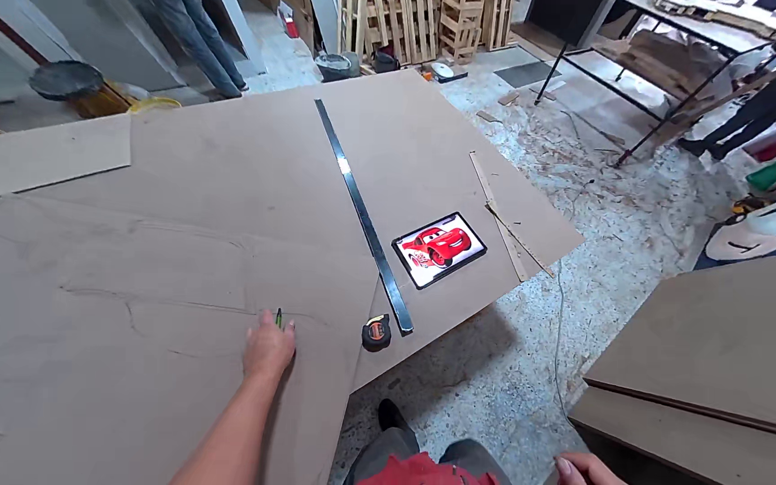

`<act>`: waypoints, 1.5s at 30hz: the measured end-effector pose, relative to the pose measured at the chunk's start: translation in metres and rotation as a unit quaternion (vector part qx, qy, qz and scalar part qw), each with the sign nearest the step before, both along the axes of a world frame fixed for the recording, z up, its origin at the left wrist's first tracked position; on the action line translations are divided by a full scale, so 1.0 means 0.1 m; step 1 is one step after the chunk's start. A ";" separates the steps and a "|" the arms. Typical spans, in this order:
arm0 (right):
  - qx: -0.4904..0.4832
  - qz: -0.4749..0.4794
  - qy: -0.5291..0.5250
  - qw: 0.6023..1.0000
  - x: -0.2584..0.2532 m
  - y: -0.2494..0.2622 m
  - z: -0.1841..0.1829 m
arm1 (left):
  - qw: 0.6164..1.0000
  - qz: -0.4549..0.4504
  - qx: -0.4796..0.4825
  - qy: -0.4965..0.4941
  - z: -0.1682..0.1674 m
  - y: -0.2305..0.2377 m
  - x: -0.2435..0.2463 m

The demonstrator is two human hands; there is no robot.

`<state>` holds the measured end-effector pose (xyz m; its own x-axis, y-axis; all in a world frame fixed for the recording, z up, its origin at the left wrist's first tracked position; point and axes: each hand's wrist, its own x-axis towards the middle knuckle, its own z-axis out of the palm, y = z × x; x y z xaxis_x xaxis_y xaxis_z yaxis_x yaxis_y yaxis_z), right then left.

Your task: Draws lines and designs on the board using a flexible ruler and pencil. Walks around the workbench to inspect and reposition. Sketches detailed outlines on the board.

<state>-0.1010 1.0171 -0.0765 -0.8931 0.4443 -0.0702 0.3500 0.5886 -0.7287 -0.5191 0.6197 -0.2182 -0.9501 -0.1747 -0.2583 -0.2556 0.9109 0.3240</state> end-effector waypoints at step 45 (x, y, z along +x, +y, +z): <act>0.017 0.519 -0.271 0.810 -3.75 -1.39 -0.59 | 0.967 0.135 0.210 0.054 0.77 1.53 1.91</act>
<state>-0.4761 0.8777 -0.1352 -0.6285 -0.5171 -0.5811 -0.0831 0.7874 -0.6108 -0.3278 0.7725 -0.1408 -0.9099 -0.3207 -0.2631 -0.4099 0.5974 0.6893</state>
